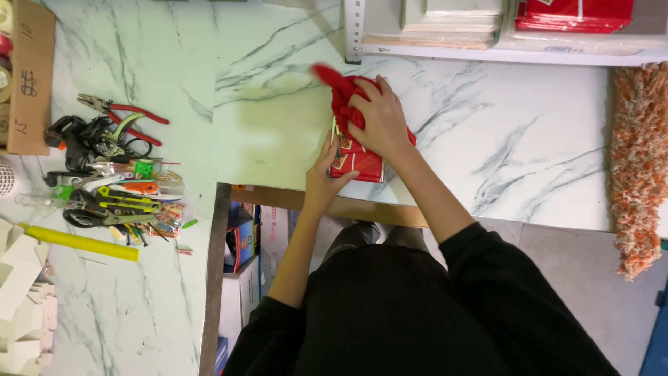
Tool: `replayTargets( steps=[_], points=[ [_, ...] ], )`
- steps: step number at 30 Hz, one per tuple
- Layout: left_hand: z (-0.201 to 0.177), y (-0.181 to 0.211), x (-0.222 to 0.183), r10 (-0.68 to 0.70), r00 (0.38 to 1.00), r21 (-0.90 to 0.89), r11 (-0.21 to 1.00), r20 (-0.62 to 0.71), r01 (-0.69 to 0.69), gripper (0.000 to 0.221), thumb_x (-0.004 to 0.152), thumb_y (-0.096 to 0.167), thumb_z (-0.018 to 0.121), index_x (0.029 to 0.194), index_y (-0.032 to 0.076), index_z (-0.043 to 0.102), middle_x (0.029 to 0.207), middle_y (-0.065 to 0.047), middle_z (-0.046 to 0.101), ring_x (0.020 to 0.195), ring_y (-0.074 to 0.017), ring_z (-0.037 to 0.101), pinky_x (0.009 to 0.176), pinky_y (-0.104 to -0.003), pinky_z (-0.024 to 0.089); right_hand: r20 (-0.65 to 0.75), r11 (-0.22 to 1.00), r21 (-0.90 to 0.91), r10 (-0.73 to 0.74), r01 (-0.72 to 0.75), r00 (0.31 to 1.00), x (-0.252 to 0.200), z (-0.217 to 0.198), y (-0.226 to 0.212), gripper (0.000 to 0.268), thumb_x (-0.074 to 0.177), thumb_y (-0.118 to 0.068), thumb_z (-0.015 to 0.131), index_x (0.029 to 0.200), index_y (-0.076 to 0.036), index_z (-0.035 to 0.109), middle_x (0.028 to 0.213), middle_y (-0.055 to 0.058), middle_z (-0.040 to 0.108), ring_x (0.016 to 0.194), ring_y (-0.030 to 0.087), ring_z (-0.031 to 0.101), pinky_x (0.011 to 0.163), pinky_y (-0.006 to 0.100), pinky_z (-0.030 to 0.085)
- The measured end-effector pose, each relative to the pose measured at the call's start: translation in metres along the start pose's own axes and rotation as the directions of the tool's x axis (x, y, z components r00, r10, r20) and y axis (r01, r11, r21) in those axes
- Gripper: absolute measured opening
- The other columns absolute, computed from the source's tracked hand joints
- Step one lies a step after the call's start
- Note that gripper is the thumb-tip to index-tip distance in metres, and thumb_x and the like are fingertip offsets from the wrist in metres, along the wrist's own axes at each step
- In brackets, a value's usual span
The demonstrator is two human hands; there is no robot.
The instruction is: Clean and organize packs of photo paper on a shelf.
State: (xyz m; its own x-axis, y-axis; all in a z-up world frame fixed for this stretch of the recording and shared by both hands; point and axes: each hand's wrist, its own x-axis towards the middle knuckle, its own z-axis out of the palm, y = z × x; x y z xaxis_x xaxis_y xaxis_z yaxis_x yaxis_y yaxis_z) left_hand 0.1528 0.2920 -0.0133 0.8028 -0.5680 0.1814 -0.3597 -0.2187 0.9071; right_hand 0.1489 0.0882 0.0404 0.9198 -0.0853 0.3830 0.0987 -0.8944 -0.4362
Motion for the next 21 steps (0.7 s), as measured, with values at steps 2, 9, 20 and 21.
replayTargets(
  steps=[2, 9, 20, 21],
  points=[
    [0.001, 0.001, -0.004, -0.013, 1.000, -0.001, 1.000, 0.000, 0.013, 0.096, 0.077, 0.015, 0.091, 0.157, 0.000, 0.039, 0.166, -0.025, 0.036, 0.148, -0.0325, 0.048, 0.116, -0.039, 0.047, 0.014, 0.999, -0.031, 0.024, -0.023, 1.000, -0.002, 0.003, -0.010, 0.037, 0.075, -0.022, 0.082, 0.108, -0.011, 0.070, 0.141, 0.013, 0.057, 0.136, 0.048, 0.045, 0.110, 0.065, 0.039],
    [-0.006, 0.015, 0.008, 0.050, 0.998, 0.103, 0.993, 0.035, -0.053, 0.101, 0.073, 0.018, 0.087, 0.155, -0.006, 0.033, 0.164, -0.029, 0.029, 0.154, -0.0448, 0.026, 0.124, -0.048, 0.029, 0.132, 1.000, -0.025, -0.010, 0.014, 0.991, -0.046, -0.015, -0.049, 0.041, 0.072, -0.024, 0.084, 0.107, -0.011, 0.069, 0.142, 0.014, 0.055, 0.142, 0.051, 0.040, 0.114, 0.073, 0.033],
    [-0.001, -0.003, 0.018, 0.116, 0.992, 0.224, 0.967, 0.044, -0.123, 0.087, 0.074, 0.032, 0.092, 0.141, -0.004, 0.051, 0.154, -0.025, 0.046, 0.153, -0.0434, 0.033, 0.121, -0.058, 0.030, 0.251, 1.000, 0.017, -0.029, 0.025, 0.968, 0.010, -0.019, -0.010, 0.043, 0.057, -0.028, 0.088, 0.091, -0.009, 0.071, 0.142, 0.026, 0.049, 0.131, 0.050, 0.040, 0.107, 0.067, 0.032],
    [-0.001, -0.007, 0.018, 0.108, 0.993, 0.260, 0.959, 0.044, -0.116, 0.088, 0.073, 0.035, 0.092, 0.140, -0.004, 0.051, 0.153, -0.024, 0.047, 0.153, -0.0423, 0.033, 0.121, -0.058, 0.030, 0.211, 0.997, 0.063, -0.056, 0.043, 0.976, 0.014, -0.014, -0.002, 0.046, 0.059, -0.027, 0.086, 0.098, -0.008, 0.071, 0.137, 0.025, 0.051, 0.124, 0.048, 0.047, 0.107, 0.059, 0.040]
  ],
)
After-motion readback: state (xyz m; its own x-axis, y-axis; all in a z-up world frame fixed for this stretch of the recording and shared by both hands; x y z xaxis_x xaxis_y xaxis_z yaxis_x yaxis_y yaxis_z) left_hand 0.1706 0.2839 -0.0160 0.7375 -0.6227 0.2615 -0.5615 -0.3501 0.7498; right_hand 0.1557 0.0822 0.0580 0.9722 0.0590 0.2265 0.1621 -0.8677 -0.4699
